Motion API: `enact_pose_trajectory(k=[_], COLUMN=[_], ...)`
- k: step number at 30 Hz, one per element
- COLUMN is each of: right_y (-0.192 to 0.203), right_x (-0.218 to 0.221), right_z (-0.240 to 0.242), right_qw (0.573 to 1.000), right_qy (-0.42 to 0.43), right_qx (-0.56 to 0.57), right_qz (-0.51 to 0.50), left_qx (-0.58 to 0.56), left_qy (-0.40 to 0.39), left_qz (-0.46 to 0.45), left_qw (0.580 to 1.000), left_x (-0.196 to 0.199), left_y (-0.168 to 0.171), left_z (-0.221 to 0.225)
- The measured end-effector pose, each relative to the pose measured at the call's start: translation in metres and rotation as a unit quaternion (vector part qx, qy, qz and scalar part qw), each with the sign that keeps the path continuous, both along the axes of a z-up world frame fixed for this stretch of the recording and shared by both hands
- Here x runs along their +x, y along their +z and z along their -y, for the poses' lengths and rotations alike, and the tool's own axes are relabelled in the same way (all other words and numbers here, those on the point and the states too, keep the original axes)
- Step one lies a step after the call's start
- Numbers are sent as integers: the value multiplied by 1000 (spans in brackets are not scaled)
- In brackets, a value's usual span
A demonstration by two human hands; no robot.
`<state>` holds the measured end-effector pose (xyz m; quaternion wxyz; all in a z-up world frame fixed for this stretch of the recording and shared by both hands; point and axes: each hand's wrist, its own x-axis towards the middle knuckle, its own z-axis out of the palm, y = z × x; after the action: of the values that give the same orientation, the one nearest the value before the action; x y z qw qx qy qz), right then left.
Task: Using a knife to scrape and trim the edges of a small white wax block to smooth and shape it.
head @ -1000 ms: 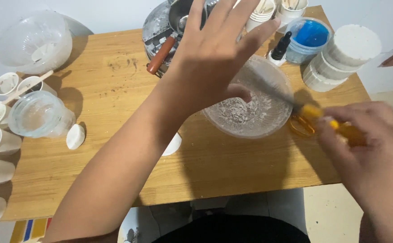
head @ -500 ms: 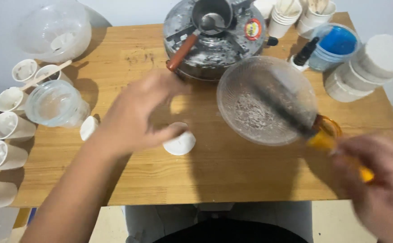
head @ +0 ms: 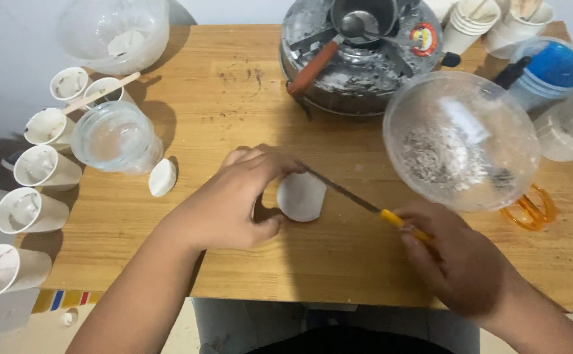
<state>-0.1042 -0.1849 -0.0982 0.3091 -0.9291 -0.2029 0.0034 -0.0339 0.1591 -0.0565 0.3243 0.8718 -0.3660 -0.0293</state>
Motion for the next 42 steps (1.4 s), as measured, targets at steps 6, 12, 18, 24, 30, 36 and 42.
enact_pose_trajectory(k=[6, 12, 18, 24, 30, 36, 42], right_y=[-2, -5, -24, -29, -36, -35, -50], right_x=[-5, -7, -8, -23, -24, -17, -16], right_z=[-4, -5, 0, -3, 4, -2, 9], right_qw=[987, 996, 976, 962, 935, 965, 960], right_qy=[-126, -18, 23, -57, -48, 61, 80], right_qx=[-21, -46, -172, -263, -348, -196, -214], right_qz=[-100, 72, 133, 35, -42, 162, 160], left_qx=[-8, -26, -37, -29, -52, -24, 3], left_qy=[19, -31, -46, -52, -12, -40, -52], left_qz=[15, 43, 76, 101, 225, 171, 131], left_qw=[1000, 998, 995, 993, 973, 984, 990], left_x=[4, 7, 6, 8, 10, 12, 14], left_y=[0, -7, -8, -10, -23, -19, -22], left_z=[6, 8, 10, 13, 8, 10, 10])
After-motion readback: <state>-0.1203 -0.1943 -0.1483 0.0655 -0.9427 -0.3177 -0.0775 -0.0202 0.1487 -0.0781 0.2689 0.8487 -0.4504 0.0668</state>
